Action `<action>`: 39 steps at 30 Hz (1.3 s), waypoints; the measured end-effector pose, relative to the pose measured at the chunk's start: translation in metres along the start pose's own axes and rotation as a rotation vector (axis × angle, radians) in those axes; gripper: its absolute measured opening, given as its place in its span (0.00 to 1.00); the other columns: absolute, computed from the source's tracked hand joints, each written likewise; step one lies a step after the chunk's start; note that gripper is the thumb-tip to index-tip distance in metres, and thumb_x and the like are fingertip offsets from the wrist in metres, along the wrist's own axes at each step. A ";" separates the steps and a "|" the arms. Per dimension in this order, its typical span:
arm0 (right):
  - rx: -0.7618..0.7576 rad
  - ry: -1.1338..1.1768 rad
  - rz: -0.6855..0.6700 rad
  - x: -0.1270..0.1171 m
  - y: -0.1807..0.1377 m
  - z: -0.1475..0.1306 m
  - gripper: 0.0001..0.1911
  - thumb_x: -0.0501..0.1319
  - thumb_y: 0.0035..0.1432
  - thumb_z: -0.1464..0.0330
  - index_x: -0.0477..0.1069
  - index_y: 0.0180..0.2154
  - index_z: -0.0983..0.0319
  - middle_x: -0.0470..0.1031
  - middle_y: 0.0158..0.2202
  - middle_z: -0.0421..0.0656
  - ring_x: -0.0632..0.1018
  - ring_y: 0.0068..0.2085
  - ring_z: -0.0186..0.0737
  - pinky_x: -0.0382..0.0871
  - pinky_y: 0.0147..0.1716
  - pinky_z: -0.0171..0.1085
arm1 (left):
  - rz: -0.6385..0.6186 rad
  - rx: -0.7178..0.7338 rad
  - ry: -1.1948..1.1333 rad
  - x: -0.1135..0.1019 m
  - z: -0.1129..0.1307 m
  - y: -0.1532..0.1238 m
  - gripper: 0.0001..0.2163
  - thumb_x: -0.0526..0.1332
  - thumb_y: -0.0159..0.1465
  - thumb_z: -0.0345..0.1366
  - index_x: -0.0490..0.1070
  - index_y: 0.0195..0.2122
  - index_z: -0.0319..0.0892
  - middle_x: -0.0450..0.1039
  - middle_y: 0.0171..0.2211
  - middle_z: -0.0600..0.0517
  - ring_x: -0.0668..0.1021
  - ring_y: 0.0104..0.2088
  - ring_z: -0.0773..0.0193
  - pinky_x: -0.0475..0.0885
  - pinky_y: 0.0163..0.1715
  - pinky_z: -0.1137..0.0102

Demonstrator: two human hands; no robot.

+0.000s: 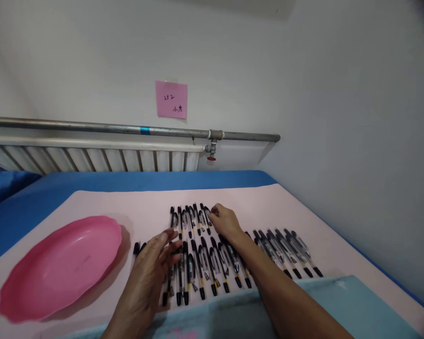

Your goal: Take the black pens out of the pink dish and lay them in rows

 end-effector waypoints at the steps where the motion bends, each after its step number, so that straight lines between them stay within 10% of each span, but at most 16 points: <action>1: -0.006 -0.004 -0.002 0.000 0.000 0.000 0.08 0.55 0.50 0.69 0.71 0.32 0.62 0.74 0.28 0.42 0.72 0.31 0.36 0.59 0.29 0.31 | -0.001 0.003 0.004 0.000 0.000 -0.001 0.11 0.59 0.58 0.36 0.71 0.41 0.39 0.69 0.49 0.43 0.75 0.44 0.57 0.72 0.38 0.66; 29: -0.068 0.034 -0.014 0.000 -0.001 -0.002 0.11 0.53 0.54 0.68 0.73 0.33 0.61 0.76 0.33 0.42 0.74 0.35 0.36 0.63 0.34 0.32 | -0.016 0.039 0.017 -0.009 0.009 0.007 0.12 0.61 0.55 0.36 0.71 0.39 0.37 0.72 0.43 0.41 0.77 0.36 0.61 0.72 0.33 0.68; 34: -0.161 0.233 0.174 -0.046 -0.022 -0.032 0.13 0.49 0.57 0.67 0.71 0.34 0.62 0.75 0.35 0.44 0.73 0.37 0.37 0.65 0.39 0.34 | -0.033 0.240 0.134 -0.010 0.034 -0.003 0.15 0.62 0.52 0.41 0.70 0.39 0.39 0.73 0.33 0.49 0.74 0.26 0.68 0.68 0.25 0.73; 39: -0.455 0.312 0.204 -0.095 -0.113 -0.080 0.11 0.49 0.59 0.66 0.69 0.34 0.58 0.73 0.36 0.43 0.73 0.39 0.41 0.65 0.42 0.36 | 0.099 0.598 0.410 -0.019 0.072 -0.023 0.13 0.59 0.55 0.44 0.72 0.35 0.41 0.66 0.22 0.56 0.66 0.20 0.71 0.61 0.21 0.76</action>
Point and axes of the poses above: each hand's wrist, its own y-axis towards the middle knuckle, its own x-axis out of the palm, z = x × y, the point moved 9 cm from there along y, towards the middle knuckle
